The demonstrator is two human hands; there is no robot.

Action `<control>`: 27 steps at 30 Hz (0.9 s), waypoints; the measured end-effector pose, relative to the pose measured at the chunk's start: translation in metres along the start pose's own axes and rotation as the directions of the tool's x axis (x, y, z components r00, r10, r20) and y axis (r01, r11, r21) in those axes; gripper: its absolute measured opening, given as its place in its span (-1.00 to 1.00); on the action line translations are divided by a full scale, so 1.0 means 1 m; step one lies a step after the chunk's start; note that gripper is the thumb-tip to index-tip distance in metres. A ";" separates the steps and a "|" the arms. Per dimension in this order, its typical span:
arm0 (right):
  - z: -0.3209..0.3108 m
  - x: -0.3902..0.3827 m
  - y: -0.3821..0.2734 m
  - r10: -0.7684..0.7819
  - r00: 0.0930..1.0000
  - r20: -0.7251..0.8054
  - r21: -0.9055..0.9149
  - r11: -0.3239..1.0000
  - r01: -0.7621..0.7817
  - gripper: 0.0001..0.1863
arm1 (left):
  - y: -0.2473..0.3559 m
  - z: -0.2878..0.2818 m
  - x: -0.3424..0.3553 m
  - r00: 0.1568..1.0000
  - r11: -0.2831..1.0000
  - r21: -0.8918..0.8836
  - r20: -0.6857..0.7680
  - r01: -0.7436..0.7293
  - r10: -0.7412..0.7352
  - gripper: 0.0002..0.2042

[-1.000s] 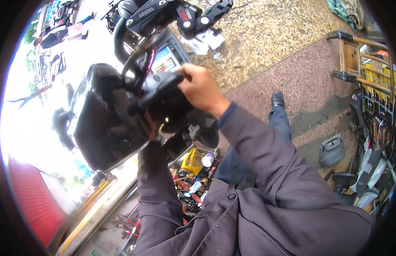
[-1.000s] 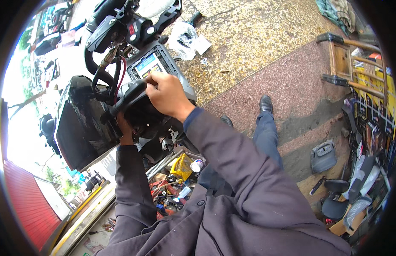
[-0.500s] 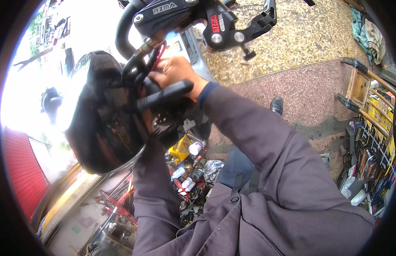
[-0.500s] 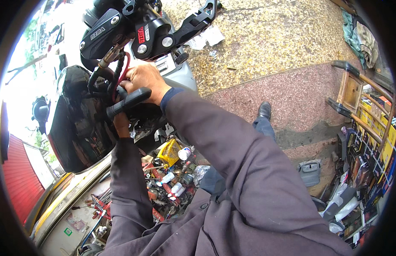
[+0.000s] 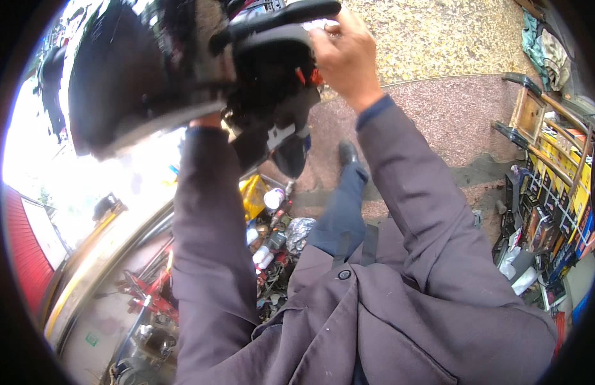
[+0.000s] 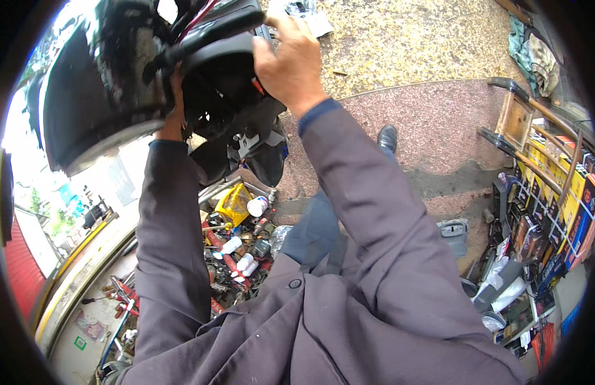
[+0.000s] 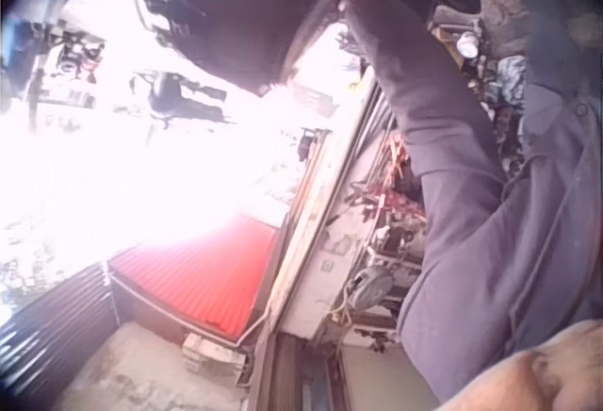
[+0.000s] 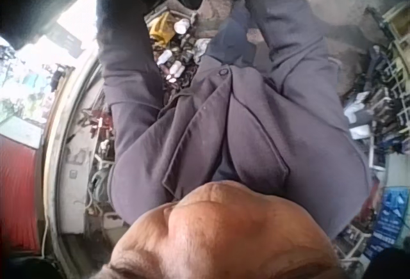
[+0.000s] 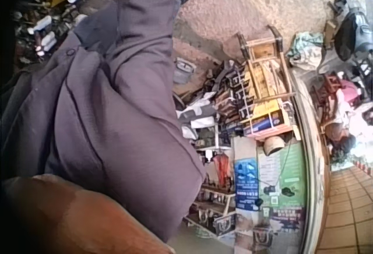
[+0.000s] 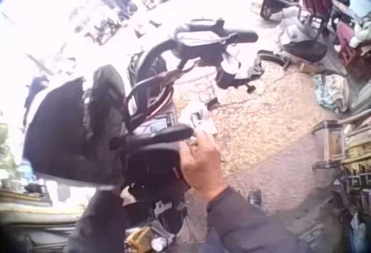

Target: The person routes and secures a red wire along the handlebar and under the front fairing of a motorcycle. They tuck the wire into the bodywork and adjust its position by hand to ensure it is neatly organized.

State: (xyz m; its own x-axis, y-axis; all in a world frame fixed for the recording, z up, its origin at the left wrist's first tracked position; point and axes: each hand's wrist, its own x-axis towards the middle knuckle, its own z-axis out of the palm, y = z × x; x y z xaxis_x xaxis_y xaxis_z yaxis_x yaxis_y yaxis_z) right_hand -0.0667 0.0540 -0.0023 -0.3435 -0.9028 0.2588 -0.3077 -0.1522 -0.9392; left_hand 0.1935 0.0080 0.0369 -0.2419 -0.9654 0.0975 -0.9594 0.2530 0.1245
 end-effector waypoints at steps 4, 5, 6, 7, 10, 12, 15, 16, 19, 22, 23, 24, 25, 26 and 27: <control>0.006 -0.054 -0.030 -0.075 0.986 0.152 0.011 0.997 0.074 -0.72 | -0.007 -0.002 -0.006 0.995 0.984 0.150 -0.026 -0.094 0.099 -0.57; 0.017 -0.058 -0.036 -0.154 0.974 0.165 0.009 0.988 0.155 -0.67 | -0.007 -0.005 -0.009 0.994 0.980 0.172 -0.026 -0.099 0.105 -0.57; 0.028 -0.061 -0.042 -0.174 0.969 0.174 -0.011 0.984 0.178 -0.64 | -0.005 -0.010 -0.011 0.998 0.986 0.153 0.002 -0.063 0.063 -0.57; 0.038 -0.061 -0.045 -0.223 0.960 0.168 -0.027 0.973 0.230 -0.62 | -0.003 -0.016 -0.015 0.994 0.965 0.241 0.010 -0.105 0.105 -0.56; 0.066 -0.049 -0.048 -0.249 0.930 0.271 -0.122 0.949 0.290 -0.74 | 0.006 -0.043 -0.032 0.998 0.936 -0.350 -0.053 -0.041 0.024 -0.62; 0.080 -0.038 -0.048 -0.407 0.887 0.217 0.129 0.913 0.387 -0.78 | 0.011 -0.062 -0.061 0.993 0.825 -0.556 0.005 0.103 -0.120 -0.62; 0.084 -0.034 -0.049 -0.400 0.845 0.355 0.043 0.910 0.413 -0.77 | 0.001 -0.089 -0.109 0.955 0.674 -0.733 -0.120 0.098 -0.270 -0.58; 0.085 -0.033 -0.051 -0.508 0.821 0.260 0.033 0.855 0.518 -0.74 | -0.010 -0.097 -0.119 0.934 0.688 -0.713 -0.139 0.136 -0.328 -0.59; 0.075 -0.043 -0.058 -0.189 0.898 0.398 -0.128 0.958 0.258 -0.65 | -0.041 -0.109 -0.146 0.810 0.505 -0.809 -0.062 0.301 -0.583 -0.63; 0.061 -0.064 -0.064 -0.196 0.956 0.217 -0.072 0.974 0.216 -0.62 | -0.069 -0.111 -0.171 0.761 0.419 -0.824 0.024 0.382 -0.648 -0.65; 0.051 -0.073 -0.064 -0.101 0.968 0.231 -0.042 0.993 0.114 -0.60 | -0.078 -0.108 -0.178 0.776 0.424 -0.825 0.027 0.373 -0.630 -0.66; 0.035 -0.083 -0.064 -0.069 0.966 0.250 -0.133 0.986 0.105 -0.58 | -0.089 -0.105 -0.182 0.805 0.424 -0.841 0.022 0.335 -0.593 -0.65; 0.026 -0.091 -0.062 0.053 0.977 0.207 -0.146 0.989 -0.022 -0.59 | -0.100 -0.100 -0.185 0.815 0.423 -0.843 0.030 0.331 -0.579 -0.64; 0.012 -0.098 -0.059 0.062 0.980 0.189 -0.233 0.972 -0.016 -0.61 | -0.111 -0.095 -0.186 0.833 0.446 -0.837 0.022 0.318 -0.552 -0.61; -0.003 -0.103 -0.055 0.128 0.972 0.196 -0.278 0.958 -0.070 -0.64 | -0.121 -0.090 -0.186 0.831 0.388 -0.864 0.060 0.321 -0.554 -0.59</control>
State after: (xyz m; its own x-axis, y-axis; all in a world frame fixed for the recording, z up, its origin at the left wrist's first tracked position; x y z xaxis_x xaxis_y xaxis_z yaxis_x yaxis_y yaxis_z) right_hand -0.0176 0.1563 0.0237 -0.1993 -0.9760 0.0874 -0.5171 0.0290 -0.8554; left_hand 0.3675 0.1627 0.0929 0.3215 -0.9457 -0.0473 -0.3254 -0.1572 0.9324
